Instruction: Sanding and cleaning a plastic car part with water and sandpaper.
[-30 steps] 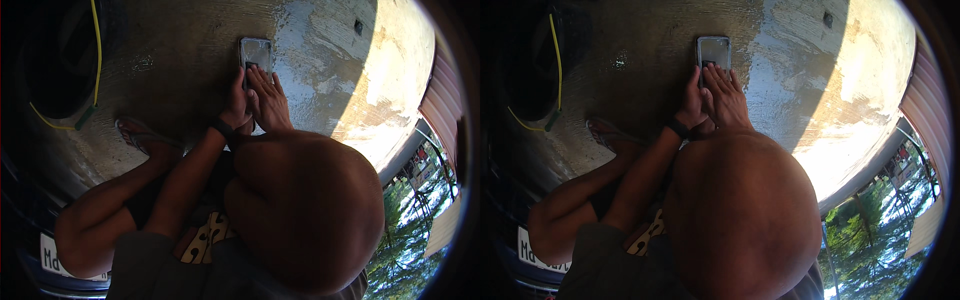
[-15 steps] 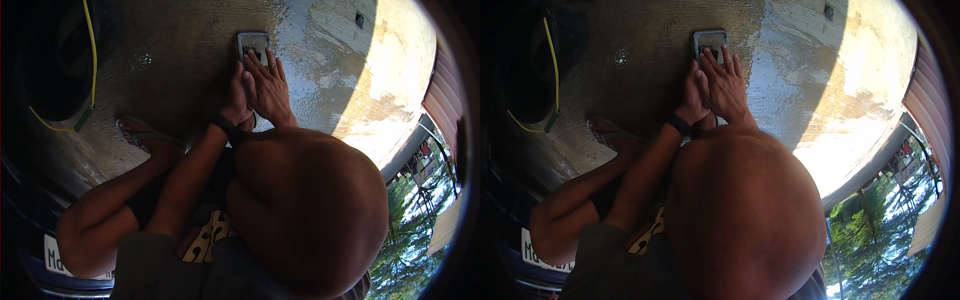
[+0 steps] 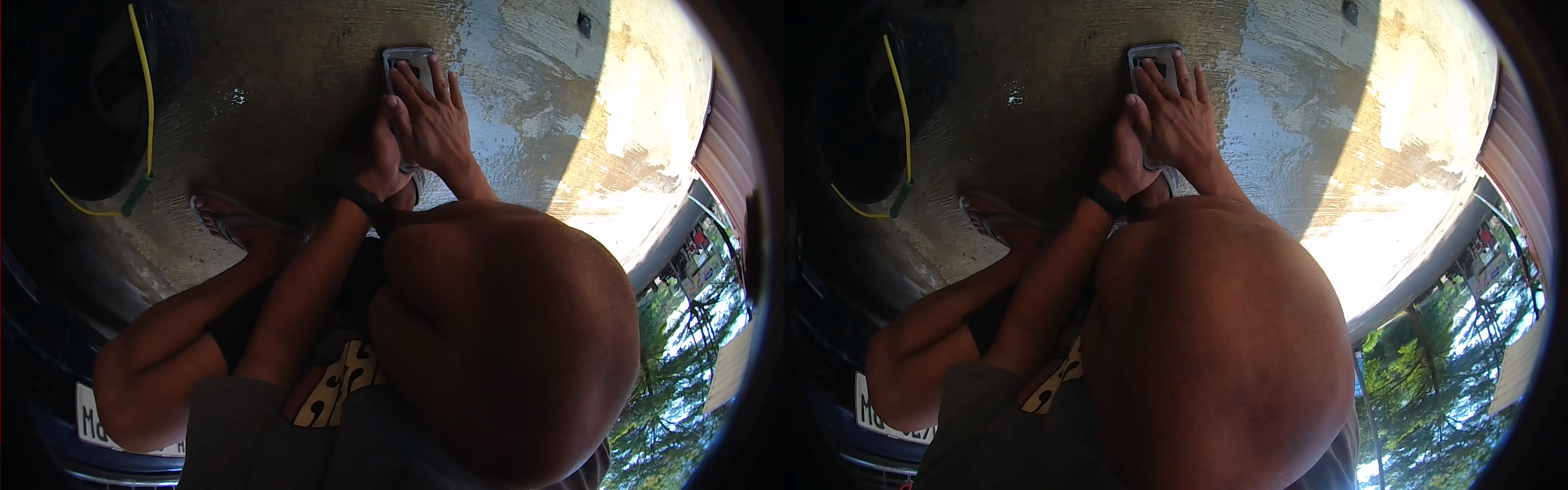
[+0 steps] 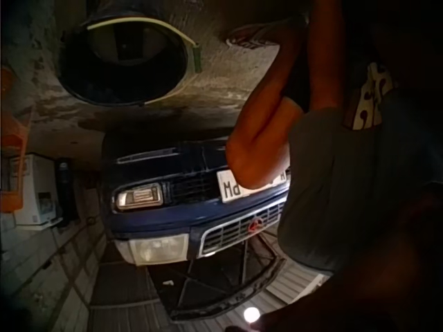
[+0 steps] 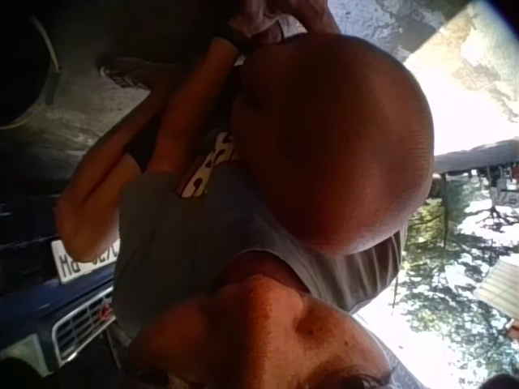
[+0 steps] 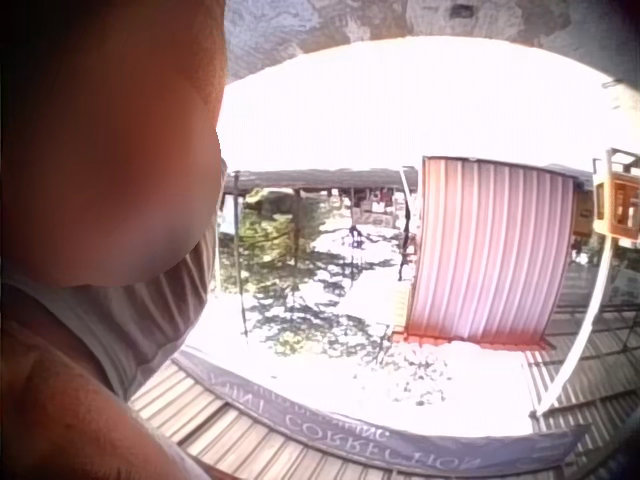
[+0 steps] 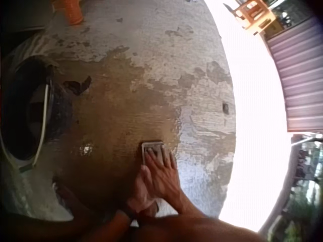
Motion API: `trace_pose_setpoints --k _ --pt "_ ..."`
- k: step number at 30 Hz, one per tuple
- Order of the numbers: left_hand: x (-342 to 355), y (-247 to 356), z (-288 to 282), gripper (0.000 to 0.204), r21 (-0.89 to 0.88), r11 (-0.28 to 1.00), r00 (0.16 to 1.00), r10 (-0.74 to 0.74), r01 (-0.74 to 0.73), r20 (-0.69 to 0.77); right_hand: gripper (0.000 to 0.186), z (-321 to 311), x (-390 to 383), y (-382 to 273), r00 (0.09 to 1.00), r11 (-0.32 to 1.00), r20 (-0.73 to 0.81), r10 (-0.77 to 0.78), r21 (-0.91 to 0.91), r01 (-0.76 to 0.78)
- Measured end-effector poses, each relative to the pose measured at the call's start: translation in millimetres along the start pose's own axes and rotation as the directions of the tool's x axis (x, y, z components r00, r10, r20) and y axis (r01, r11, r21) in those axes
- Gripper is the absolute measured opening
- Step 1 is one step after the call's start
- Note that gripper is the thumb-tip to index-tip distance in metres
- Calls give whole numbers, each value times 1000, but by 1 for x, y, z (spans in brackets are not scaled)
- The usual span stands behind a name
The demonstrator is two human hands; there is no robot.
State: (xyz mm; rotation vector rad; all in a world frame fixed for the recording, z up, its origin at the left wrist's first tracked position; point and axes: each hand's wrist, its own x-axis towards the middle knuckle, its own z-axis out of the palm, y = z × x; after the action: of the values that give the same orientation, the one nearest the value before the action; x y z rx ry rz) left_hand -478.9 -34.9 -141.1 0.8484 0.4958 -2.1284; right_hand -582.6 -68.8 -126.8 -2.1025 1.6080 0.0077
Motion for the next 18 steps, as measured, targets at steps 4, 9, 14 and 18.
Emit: trace_pose_setpoints --k 4,9,14,18 --pt "1 -3 -15 67 52 998 999 42 -40 -34 55 0 -19 -14 1000 999 12 22 31 -22" --pt "5 -6 -12 67 25 994 991 107 -106 -77 58 -6 -3 -10 997 999 68 29 -48 -25" --pt "-1 -5 0 62 -16 999 998 39 -40 -44 56 -5 -41 -10 997 999 60 42 9 -43" --pt "0 -2 2 65 0 1000 996 27 -27 -87 55 -4 -24 -7 1000 1000 20 10 0 -10"
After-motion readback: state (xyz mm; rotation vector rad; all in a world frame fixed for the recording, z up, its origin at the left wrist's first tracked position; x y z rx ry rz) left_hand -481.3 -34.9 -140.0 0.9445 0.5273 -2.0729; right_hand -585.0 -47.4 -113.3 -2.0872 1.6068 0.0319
